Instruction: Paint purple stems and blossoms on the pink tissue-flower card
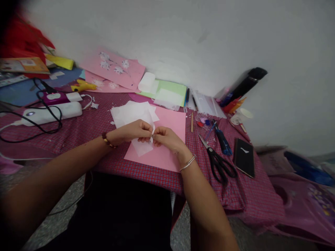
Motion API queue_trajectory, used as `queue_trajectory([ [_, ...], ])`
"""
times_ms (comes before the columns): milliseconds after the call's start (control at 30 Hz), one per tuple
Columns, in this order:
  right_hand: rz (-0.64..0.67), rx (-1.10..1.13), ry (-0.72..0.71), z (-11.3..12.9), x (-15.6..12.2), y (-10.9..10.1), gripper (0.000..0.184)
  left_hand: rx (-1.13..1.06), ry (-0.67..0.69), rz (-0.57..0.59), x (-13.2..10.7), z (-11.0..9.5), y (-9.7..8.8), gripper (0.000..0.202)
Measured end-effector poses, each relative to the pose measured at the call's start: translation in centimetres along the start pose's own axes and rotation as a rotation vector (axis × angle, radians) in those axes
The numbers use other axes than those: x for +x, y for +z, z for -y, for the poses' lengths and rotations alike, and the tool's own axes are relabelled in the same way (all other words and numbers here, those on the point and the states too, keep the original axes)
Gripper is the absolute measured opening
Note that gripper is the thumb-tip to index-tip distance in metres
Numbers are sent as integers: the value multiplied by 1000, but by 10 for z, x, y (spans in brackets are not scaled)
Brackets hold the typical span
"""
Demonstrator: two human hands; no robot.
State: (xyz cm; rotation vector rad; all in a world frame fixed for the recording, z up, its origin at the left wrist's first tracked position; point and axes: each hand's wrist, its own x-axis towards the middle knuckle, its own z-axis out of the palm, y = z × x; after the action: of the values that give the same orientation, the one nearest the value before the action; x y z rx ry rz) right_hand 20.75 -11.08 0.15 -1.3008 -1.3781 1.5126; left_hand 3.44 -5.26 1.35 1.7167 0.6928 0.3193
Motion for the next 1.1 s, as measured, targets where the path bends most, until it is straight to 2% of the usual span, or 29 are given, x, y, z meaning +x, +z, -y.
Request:
queue_trajectory([
  [167, 1, -2, 8, 1, 0, 0, 14, -13, -15, -17, 0, 1, 2, 15],
  [433, -13, -14, -1, -1, 1, -2, 9, -95, -38, 61, 8, 13, -1, 12],
  [833, 48, -23, 5, 2, -1, -2, 10, -92, -33, -10, 7, 12, 4, 13],
  [1100, 3, -13, -12, 1, -1, -4, 11, -133, 7, 73, 7, 13, 1, 10],
])
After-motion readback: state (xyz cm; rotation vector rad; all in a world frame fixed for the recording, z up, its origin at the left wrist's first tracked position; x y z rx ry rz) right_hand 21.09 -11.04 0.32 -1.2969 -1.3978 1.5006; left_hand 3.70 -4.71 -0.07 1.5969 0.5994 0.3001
